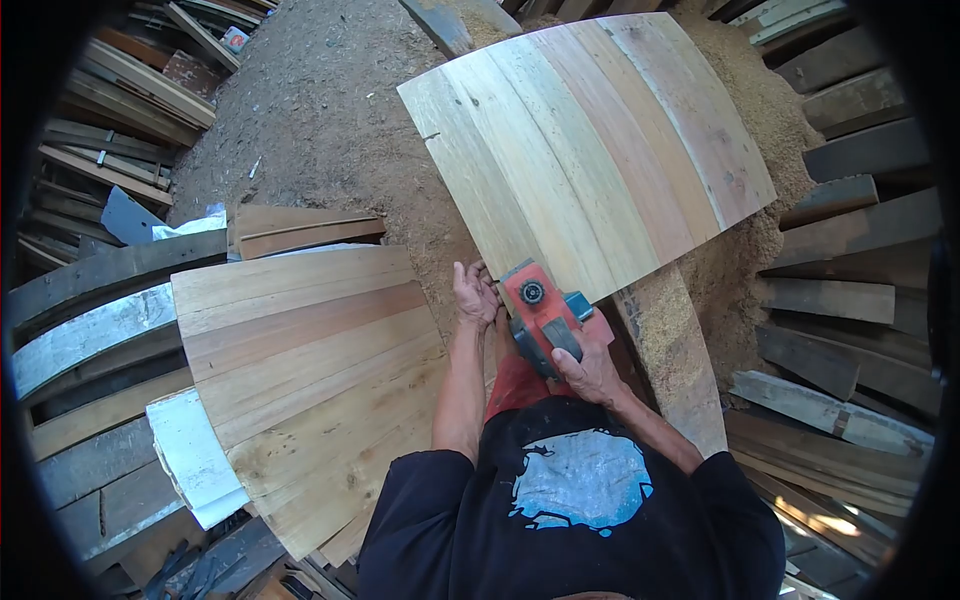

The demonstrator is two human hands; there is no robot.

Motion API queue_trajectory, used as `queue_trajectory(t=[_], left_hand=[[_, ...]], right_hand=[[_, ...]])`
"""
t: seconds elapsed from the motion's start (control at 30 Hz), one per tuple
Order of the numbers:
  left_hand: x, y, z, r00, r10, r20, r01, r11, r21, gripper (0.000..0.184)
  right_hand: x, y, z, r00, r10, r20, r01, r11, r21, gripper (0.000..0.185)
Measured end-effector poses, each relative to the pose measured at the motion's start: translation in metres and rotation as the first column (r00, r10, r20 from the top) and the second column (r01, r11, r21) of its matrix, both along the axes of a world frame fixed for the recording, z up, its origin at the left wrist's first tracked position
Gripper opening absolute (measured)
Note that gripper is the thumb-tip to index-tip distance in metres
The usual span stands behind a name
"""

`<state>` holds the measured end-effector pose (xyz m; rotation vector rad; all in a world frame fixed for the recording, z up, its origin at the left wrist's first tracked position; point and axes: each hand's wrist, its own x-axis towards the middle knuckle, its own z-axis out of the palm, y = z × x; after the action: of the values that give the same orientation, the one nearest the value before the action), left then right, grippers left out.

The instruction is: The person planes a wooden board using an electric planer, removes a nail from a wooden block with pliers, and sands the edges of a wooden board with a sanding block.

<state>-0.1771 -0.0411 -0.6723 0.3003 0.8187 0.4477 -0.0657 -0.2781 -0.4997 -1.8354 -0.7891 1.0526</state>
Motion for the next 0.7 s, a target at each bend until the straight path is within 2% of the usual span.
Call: queue_trajectory(t=[0.07,0.1,0.17,0.2,0.23,0.27,0.37,0.47,0.57,0.63,0.7], left_hand=[[-0.006,-0.005,-0.004,1.0,-0.004,0.013,0.005,1.0,-0.026,0.077],[-0.016,-0.004,-0.028,0.98,-0.03,0.199,0.044,0.997,-0.067,0.077],[-0.041,0.001,-0.092,0.835,-0.053,0.547,0.141,0.983,-0.12,0.078],[-0.037,-0.005,-0.07,0.921,-0.042,0.386,0.084,0.992,-0.093,0.078],[-0.024,-0.017,-0.024,0.977,-0.019,0.212,0.032,0.998,-0.057,0.079],[-0.015,-0.025,0.003,0.999,0.013,0.032,-0.012,1.0,-0.013,0.08],[-0.011,-0.032,-0.005,0.992,0.124,0.007,-0.124,0.991,-0.044,0.082],[-0.012,-0.034,-0.011,0.984,0.063,0.165,-0.064,0.998,0.001,0.083],[-0.001,-0.04,-0.004,0.982,0.176,0.071,-0.179,0.983,0.033,0.083],[0.003,-0.042,0.006,0.989,0.145,-0.007,-0.144,0.985,0.091,0.08],[-0.006,-0.039,-0.019,0.96,0.084,0.266,-0.094,0.995,0.025,0.077]], right_hand=[[-0.002,0.01,-0.003,0.999,-0.02,0.042,0.019,0.999,0.026,0.062],[-0.002,0.015,-0.005,0.998,-0.024,0.06,0.022,0.999,0.031,0.063],[-0.001,0.026,-0.005,0.997,-0.031,0.077,0.029,0.999,0.035,0.064],[0.002,0.034,-0.003,0.997,-0.033,0.076,0.03,0.999,0.036,0.064],[0.003,0.041,-0.003,0.997,-0.035,0.073,0.032,0.999,0.037,0.065],[0.005,0.049,-0.004,0.997,-0.031,0.074,0.029,0.999,0.034,0.065],[0.013,0.072,-0.005,0.996,-0.02,0.086,0.018,1.0,0.024,0.066],[0.021,0.097,-0.01,0.994,-0.029,0.103,0.023,0.998,0.055,0.066],[0.028,0.124,-0.016,0.997,-0.048,0.066,0.044,0.997,0.061,0.068],[0.033,0.141,-0.016,0.997,-0.058,0.06,0.055,0.997,0.053,0.068],[0.038,0.157,-0.02,0.996,-0.071,0.055,0.068,0.996,0.052,0.07]])
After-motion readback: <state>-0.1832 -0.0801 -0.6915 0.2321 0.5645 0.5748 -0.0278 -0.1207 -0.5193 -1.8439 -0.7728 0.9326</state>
